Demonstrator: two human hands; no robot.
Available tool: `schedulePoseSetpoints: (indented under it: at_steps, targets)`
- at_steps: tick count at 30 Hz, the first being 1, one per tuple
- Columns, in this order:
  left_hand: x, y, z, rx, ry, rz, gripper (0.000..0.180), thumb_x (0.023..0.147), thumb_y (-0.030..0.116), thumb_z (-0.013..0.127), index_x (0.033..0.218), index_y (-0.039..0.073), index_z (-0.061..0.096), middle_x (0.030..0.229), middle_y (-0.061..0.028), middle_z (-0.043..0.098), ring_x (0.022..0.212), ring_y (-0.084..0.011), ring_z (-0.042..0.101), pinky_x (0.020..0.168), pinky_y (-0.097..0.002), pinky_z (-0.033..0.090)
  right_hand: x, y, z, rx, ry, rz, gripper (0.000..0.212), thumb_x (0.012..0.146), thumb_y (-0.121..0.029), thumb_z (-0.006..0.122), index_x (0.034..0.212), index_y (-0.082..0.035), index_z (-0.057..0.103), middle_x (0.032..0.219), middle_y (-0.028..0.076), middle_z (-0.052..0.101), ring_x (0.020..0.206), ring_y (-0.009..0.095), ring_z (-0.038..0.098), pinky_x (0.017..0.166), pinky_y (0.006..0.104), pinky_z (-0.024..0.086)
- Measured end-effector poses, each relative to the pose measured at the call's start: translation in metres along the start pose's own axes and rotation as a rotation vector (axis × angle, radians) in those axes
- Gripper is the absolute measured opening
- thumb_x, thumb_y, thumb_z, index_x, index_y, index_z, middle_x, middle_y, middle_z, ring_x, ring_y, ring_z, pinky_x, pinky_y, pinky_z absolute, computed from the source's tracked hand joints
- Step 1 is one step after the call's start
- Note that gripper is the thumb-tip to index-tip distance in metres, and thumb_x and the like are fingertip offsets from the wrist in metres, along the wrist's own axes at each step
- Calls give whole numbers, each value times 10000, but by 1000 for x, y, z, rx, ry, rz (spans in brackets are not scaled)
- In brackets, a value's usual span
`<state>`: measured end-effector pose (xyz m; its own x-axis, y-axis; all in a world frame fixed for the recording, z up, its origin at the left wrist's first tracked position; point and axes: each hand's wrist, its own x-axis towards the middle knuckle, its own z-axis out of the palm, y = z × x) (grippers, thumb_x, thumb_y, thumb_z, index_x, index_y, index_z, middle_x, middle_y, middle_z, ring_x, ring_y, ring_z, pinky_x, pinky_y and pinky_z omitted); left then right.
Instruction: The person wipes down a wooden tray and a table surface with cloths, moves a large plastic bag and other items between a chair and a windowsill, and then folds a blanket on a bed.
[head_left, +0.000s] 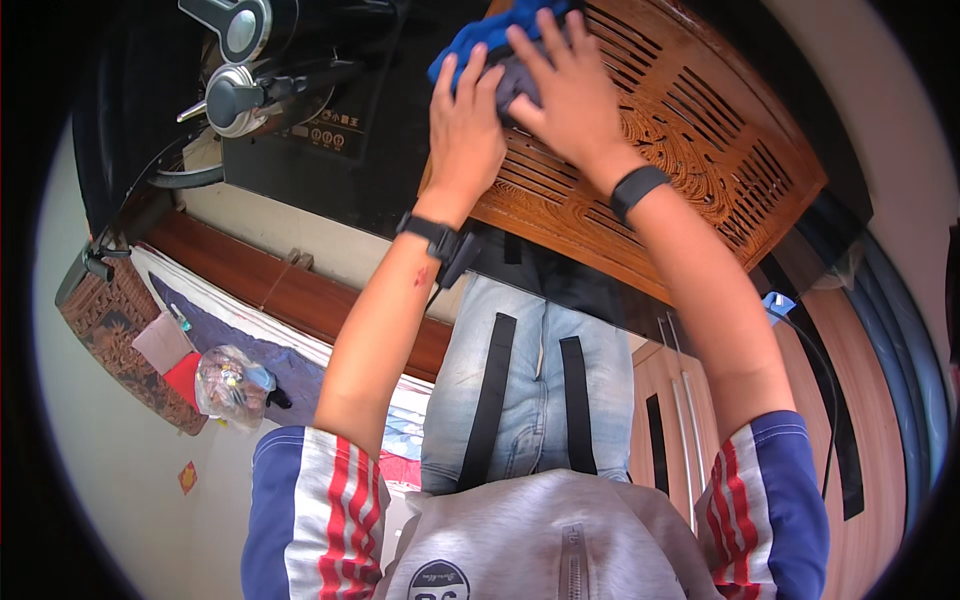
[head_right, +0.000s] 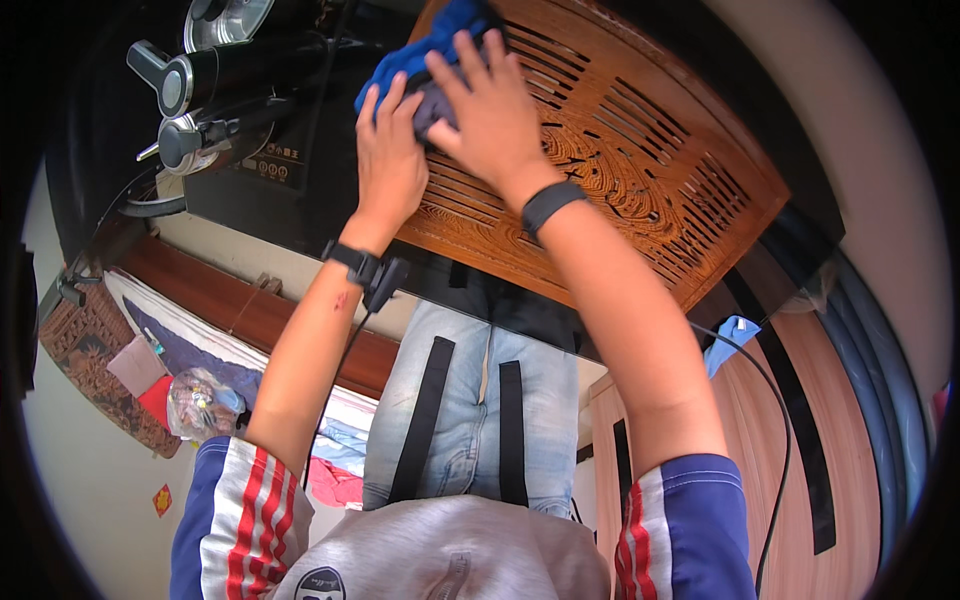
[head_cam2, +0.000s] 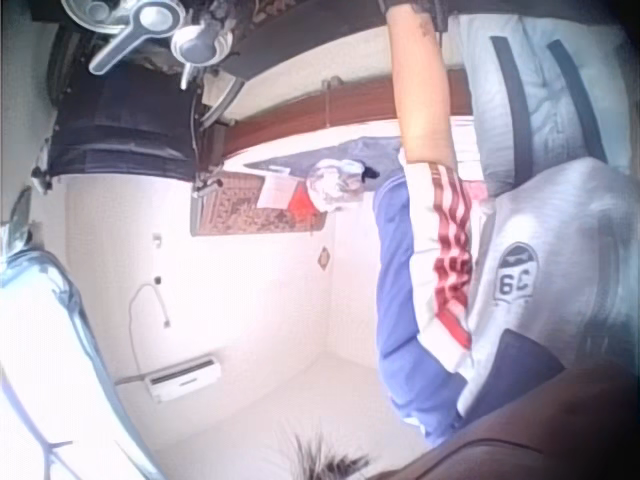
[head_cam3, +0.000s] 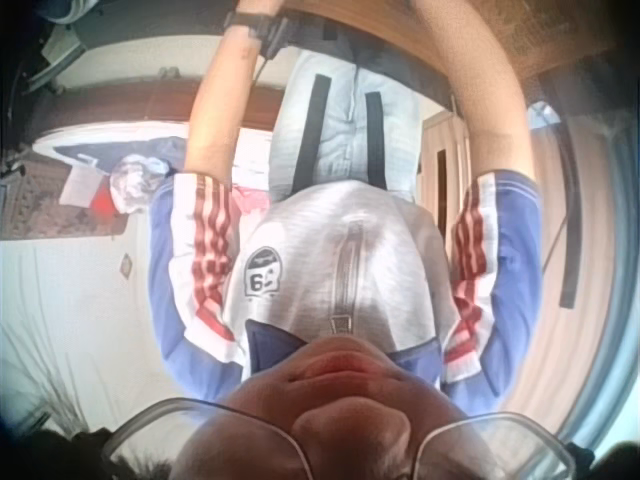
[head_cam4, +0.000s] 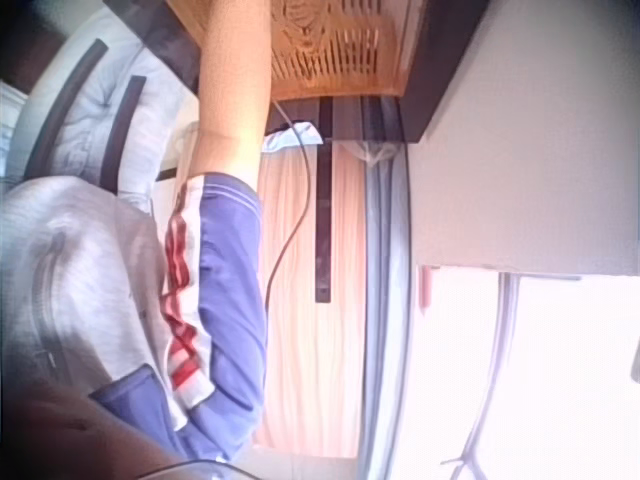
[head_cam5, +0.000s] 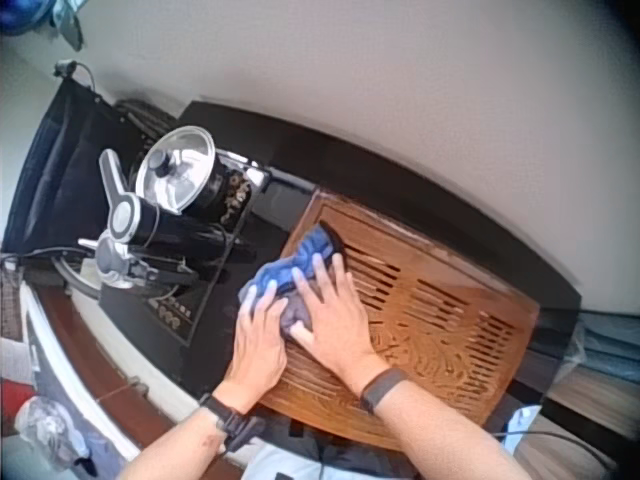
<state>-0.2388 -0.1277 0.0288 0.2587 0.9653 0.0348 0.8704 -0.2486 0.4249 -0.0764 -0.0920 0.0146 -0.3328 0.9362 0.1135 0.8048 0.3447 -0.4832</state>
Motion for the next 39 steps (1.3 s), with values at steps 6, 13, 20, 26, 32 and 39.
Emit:
schedulePoseSetpoints:
  at_steps: [6, 13, 20, 26, 32, 39]
  targets:
    - [-101, -9, -25, 107, -154, -83, 497, 793, -55, 583, 1276, 3, 479, 1454, -225, 395, 1352, -453, 325, 1134, -514, 260, -64, -77, 17, 224, -198, 56, 710, 730, -341, 741, 1380, -150, 531, 1520, 144, 369, 1438, 391, 267, 1165, 519, 258]
    - [-131, -26, -47, 154, -325, -66, 633, 779, -1, 678, 1340, 27, 387, 1495, -216, 281, 1361, -465, 275, 1145, -542, 255, -81, -102, 30, 139, -49, 24, 647, 660, -292, 787, 1267, -153, 611, 1497, 57, 430, 1434, 274, 322, 1182, 443, 264]
    - [11, -4, 21, 285, -179, 122, 737, 905, 335, 616, 1468, 6, 272, 1592, -218, 110, 1432, -513, 61, 1164, -572, 110, -4, 12, 13, -28, 146, 197, 594, 752, -329, 722, 1328, -258, 597, 1499, 20, 453, 1423, 248, 341, 1188, 435, 239]
    - [67, 58, 89, 259, -126, 274, 743, 910, 388, 577, 1491, 51, 261, 1584, -187, 152, 1441, -475, 85, 1146, -590, 104, -23, 94, -42, -219, 31, 346, 519, 863, -358, 636, 1373, -309, 559, 1529, -34, 416, 1453, 208, 294, 1209, 447, 181]
    - [28, 217, 141, 166, -251, 460, 712, 878, 366, 608, 1469, 79, 332, 1569, -166, 233, 1458, -422, 115, 1113, -664, 129, -188, 165, -113, -318, 153, 541, 586, 844, -347, 645, 1409, -258, 520, 1510, 53, 438, 1430, 297, 335, 1189, 484, 229]
    - [-21, 291, 170, 61, -377, 716, 621, 849, 329, 624, 1394, 106, 425, 1563, -107, 270, 1446, -390, 183, 1101, -670, 179, -316, 147, -125, -233, 311, 745, 595, 830, -260, 667, 1401, -188, 512, 1490, 117, 441, 1388, 382, 363, 1166, 474, 276]
